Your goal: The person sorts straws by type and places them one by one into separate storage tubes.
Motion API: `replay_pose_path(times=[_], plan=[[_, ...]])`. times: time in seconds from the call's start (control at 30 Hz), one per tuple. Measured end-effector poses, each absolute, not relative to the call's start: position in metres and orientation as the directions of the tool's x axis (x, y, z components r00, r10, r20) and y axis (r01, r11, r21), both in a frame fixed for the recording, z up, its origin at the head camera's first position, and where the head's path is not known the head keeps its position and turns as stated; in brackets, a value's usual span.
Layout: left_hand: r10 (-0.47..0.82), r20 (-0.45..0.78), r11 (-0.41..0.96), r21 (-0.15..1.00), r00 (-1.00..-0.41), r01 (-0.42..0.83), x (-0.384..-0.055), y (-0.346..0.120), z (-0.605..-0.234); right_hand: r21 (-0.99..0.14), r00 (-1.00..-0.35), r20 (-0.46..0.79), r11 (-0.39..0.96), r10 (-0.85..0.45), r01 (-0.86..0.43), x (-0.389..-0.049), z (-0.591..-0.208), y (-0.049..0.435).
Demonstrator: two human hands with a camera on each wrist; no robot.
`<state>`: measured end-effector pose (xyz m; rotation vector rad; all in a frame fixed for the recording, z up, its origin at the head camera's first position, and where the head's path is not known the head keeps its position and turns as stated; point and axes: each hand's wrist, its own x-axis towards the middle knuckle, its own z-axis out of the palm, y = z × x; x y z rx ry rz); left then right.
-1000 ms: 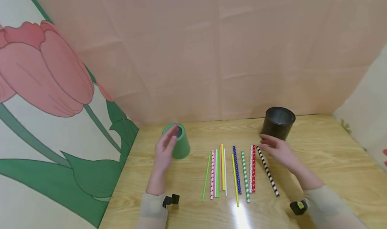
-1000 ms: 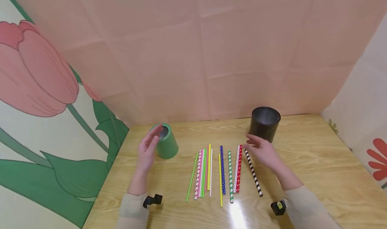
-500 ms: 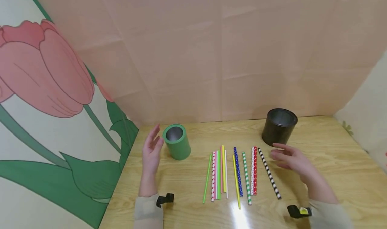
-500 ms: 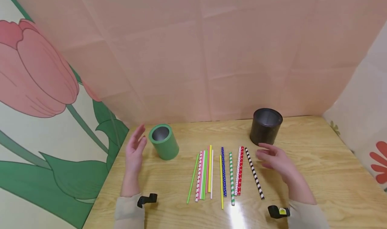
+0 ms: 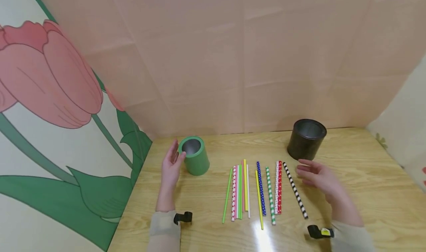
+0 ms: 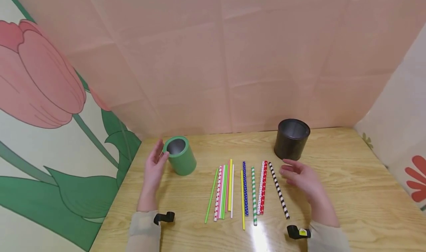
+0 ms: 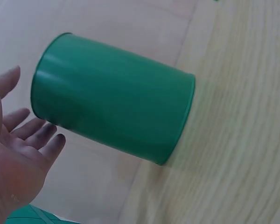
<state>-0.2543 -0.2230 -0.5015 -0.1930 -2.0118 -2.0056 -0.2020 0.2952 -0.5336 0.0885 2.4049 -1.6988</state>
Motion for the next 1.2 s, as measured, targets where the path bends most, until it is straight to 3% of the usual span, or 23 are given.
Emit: replay_pose_path(times=[0.47,1.2], plan=[[-0.092,0.296,0.036,0.955,-0.951,0.293,-0.259,-0.221,-0.512,-0.868,-0.977,-0.2,0.477,-0.076,0.14,-0.208,-0.535,0.284],[-0.093,0.227,0.06,0.973,-0.97,0.222,-0.261,-0.225,-0.512,-0.876,-0.963,-0.252,0.445,-0.097,0.185,-0.205,-0.543,0.286]])
